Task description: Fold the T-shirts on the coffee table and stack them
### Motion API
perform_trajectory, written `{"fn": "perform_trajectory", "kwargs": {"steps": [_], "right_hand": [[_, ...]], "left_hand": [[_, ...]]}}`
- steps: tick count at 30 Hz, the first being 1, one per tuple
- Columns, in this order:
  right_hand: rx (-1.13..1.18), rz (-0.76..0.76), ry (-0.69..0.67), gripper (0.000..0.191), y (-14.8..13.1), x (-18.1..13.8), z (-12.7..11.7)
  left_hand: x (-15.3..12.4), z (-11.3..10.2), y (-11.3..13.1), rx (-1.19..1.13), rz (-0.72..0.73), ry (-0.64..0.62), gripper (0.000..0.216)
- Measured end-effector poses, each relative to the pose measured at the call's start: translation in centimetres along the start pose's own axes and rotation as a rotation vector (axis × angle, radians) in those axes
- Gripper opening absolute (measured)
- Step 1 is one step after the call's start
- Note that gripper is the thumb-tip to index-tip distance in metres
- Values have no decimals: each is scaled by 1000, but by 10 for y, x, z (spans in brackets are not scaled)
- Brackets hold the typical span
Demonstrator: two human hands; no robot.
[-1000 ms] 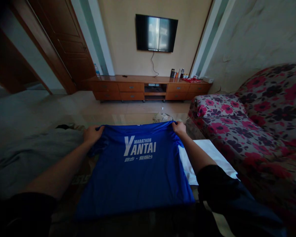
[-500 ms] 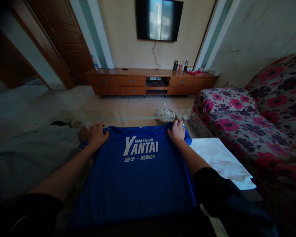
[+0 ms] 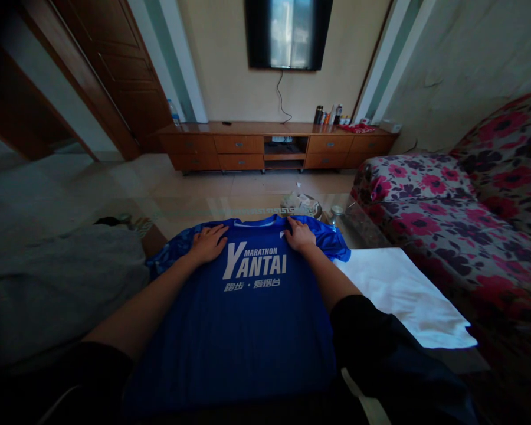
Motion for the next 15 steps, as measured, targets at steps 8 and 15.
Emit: {"fn": "perform_trajectory", "kwargs": {"steps": [8, 15], "right_hand": [[-65, 64, 223, 64, -20, 6, 20], [-88, 42, 28, 70, -19, 25, 34]], "left_hand": [[17, 7, 6, 53, -78, 116, 68], [33, 19, 5, -8, -63, -5, 70]]}}
Point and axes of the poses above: each hand's wrist, its own x-axis towards the middle knuckle, its own z-axis out of the palm, y = z × x, the point moved 2 cm from there along x, towards the middle knuckle, and after that the axes turned 2 degrees about -y, right-handed, at the moved point
